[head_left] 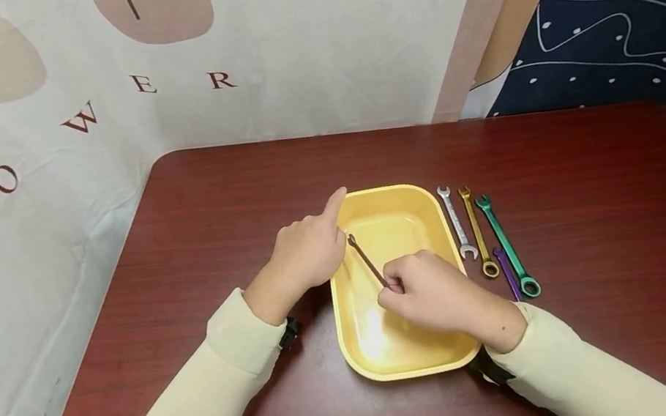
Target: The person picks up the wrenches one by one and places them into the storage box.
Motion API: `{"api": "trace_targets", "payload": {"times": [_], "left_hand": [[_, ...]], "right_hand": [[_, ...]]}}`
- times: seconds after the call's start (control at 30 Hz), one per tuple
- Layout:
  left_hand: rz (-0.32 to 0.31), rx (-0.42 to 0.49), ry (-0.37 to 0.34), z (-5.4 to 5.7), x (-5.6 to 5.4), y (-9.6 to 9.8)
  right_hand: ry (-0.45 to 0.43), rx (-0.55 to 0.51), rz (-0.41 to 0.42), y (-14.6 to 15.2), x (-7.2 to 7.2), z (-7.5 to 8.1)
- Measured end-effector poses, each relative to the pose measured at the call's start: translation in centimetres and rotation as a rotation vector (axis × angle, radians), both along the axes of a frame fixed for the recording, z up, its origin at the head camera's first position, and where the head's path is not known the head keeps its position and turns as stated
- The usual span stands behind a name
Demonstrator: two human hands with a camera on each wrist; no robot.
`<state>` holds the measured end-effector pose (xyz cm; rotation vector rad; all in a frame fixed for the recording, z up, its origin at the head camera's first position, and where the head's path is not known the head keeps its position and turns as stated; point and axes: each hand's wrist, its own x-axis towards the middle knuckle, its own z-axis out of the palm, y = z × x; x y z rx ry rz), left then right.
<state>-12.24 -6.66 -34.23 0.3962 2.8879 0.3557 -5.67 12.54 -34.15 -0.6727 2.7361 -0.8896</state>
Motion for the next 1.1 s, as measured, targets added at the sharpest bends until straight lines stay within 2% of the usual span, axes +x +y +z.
{"api": "trace_targets", "payload": {"times": [0.53,0.93,1.1], "left_hand": [[-0.012,0.015,-0.04,0.2,0.0,0.0],[-0.016,0.036,-0.067,0.1,-0.1,-0.1],[-0.013,0.044,-0.068,0.1,-0.1,-0.1]], "right_hand": [[-0.034,0.063,0.039,-0.2,0.3,-0.8],[-0.026,0.227,0.138,-0.2,0.5,-1.1],[-0.057,0.263,0.173,-0.1,0.7,-1.3]]}}
